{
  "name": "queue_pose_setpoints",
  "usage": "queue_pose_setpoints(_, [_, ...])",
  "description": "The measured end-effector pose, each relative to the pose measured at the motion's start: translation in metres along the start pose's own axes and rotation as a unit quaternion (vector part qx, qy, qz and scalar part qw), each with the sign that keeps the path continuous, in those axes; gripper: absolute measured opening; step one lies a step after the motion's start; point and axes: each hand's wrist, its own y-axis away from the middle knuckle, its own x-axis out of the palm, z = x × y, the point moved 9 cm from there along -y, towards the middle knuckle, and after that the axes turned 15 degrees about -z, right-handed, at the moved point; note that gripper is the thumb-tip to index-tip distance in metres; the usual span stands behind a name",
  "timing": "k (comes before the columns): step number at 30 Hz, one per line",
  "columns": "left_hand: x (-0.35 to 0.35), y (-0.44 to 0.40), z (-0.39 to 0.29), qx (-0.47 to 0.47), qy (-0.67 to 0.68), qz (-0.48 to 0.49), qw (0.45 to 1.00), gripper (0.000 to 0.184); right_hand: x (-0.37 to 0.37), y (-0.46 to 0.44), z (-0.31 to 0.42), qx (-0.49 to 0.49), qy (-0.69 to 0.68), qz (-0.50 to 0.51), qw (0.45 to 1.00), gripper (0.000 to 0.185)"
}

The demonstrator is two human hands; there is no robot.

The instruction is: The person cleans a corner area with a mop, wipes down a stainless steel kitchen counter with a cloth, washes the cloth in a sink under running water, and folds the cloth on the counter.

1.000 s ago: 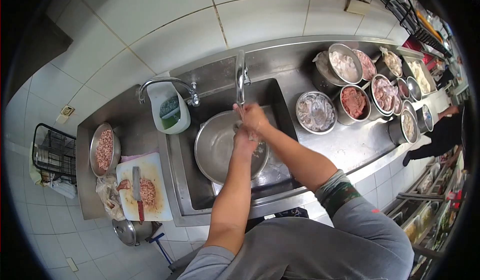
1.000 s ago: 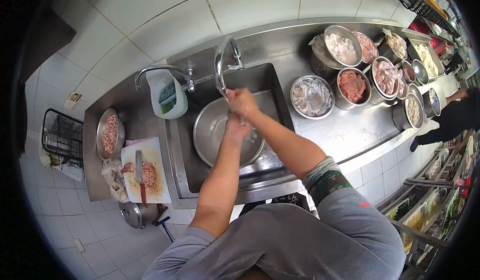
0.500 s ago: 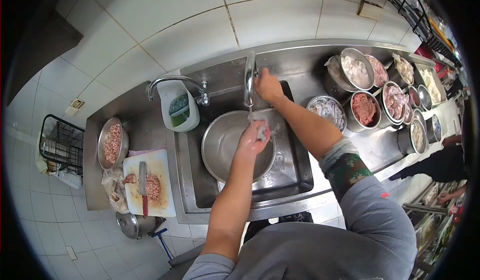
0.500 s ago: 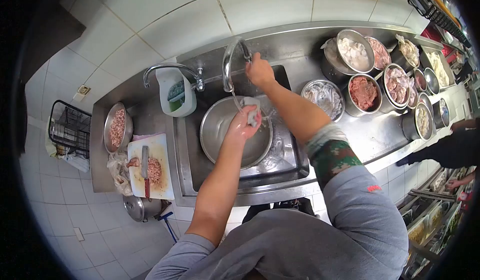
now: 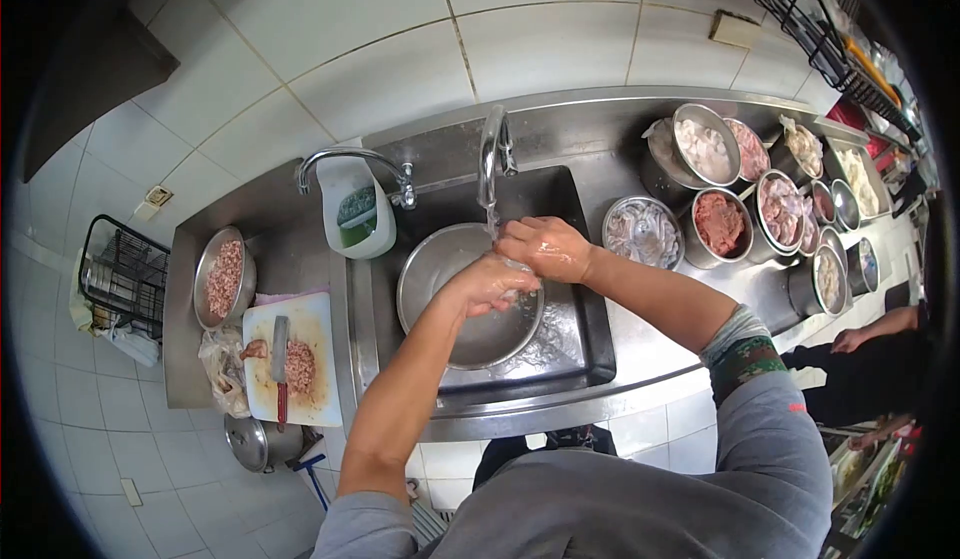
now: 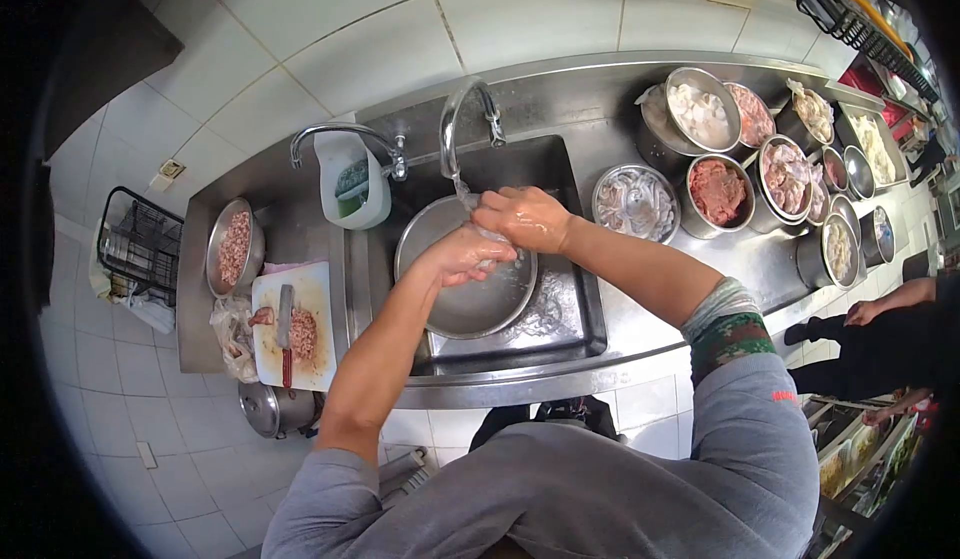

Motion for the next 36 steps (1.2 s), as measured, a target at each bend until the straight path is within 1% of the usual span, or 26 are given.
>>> queue_pose_setpoints(1, [-0.003,-0.001,-0.003,0.021,-0.062,-0.024,0.998,0.013,0.007,0.001,-0.001,0.007,0.013,0.015,1.000,0.034])
queue_pose_setpoints(4, [-0.018,-0.015,-0.002,0.064,-0.213,-0.107,0.969,0.023,0.023,0.003,-0.010,0.081,0.055,0.080,0.992,0.030])
queue_pose_setpoints(7, [-0.020,-0.018,-0.018,0.239,-0.301,-0.167,0.908,0.024,0.026,0.002,-0.012,0.149,0.052,0.093,0.983,0.030])
queue_pose_setpoints(10, [-0.024,-0.023,-0.022,0.241,-0.464,-0.213,0.826,0.032,0.031,0.009,-0.018,0.244,0.025,0.097,0.965,0.028])
queue_pose_setpoints(13, [-0.030,-0.013,-0.023,0.248,-0.440,-0.262,0.822,0.035,0.036,0.019,-0.020,0.326,0.039,0.100,0.939,0.035])
queue_pose_setpoints(16, [-0.030,-0.012,-0.024,0.285,-0.507,-0.263,0.770,0.035,0.042,0.032,-0.021,0.383,0.031,0.039,0.923,0.026])
queue_pose_setpoints(17, [-0.026,-0.011,-0.023,0.312,-0.515,-0.248,0.759,0.033,0.045,0.035,-0.020,0.400,0.009,0.029,0.916,0.031])
queue_pose_setpoints(20, [-0.023,-0.006,-0.029,0.403,-0.532,-0.207,0.716,0.028,0.043,0.050,-0.010,0.477,0.005,-0.011,0.879,0.039])
queue_pose_setpoints(21, [-0.019,0.003,-0.031,0.457,-0.528,-0.207,0.685,0.023,0.043,0.055,-0.004,0.513,-0.008,-0.005,0.858,0.044])
queue_pose_setpoints(24, [-0.016,0.010,-0.028,0.535,-0.529,-0.165,0.638,0.012,0.052,0.073,0.007,0.590,-0.024,-0.056,0.805,0.045])
queue_pose_setpoints(25, [-0.016,0.016,-0.028,0.586,-0.505,-0.163,0.613,0.010,0.050,0.077,0.013,0.588,0.020,-0.083,0.804,0.042])
queue_pose_setpoints(28, [-0.014,0.022,-0.025,0.615,-0.522,-0.140,0.574,0.007,0.073,0.098,0.024,0.653,-0.145,-0.172,0.723,0.031])
queue_pose_setpoints(30, [-0.013,0.036,-0.028,0.653,-0.480,-0.147,0.568,0.006,0.062,0.094,0.044,0.667,-0.213,-0.185,0.690,0.019])
queue_pose_setpoints(31, [-0.009,0.044,-0.029,0.615,-0.515,-0.149,0.578,0.012,0.048,0.084,0.058,0.615,-0.245,-0.236,0.711,0.013])
queue_pose_setpoints(32, [-0.006,0.061,-0.033,0.576,-0.532,-0.124,0.608,0.023,0.053,0.089,0.062,0.616,-0.253,-0.245,0.704,0.014])
queue_pose_setpoints(33, [-0.006,0.055,-0.027,0.526,-0.561,-0.095,0.632,0.031,0.027,0.084,0.091,0.672,-0.260,-0.236,0.652,0.015])
queue_pose_setpoints(34, [0.000,0.078,-0.031,0.497,-0.560,-0.097,0.655,0.033,0.021,0.083,0.104,0.655,-0.319,-0.180,0.662,0.033])
queue_pose_setpoints(35, [0.004,0.097,-0.031,0.443,-0.534,-0.105,0.713,0.040,0.031,0.095,0.114,0.651,-0.394,-0.198,0.618,0.064])
queue_pose_setpoints(36, [-0.005,0.080,-0.017,0.453,-0.523,-0.102,0.715,0.052,0.030,0.111,0.111,0.623,-0.302,-0.197,0.694,0.085])
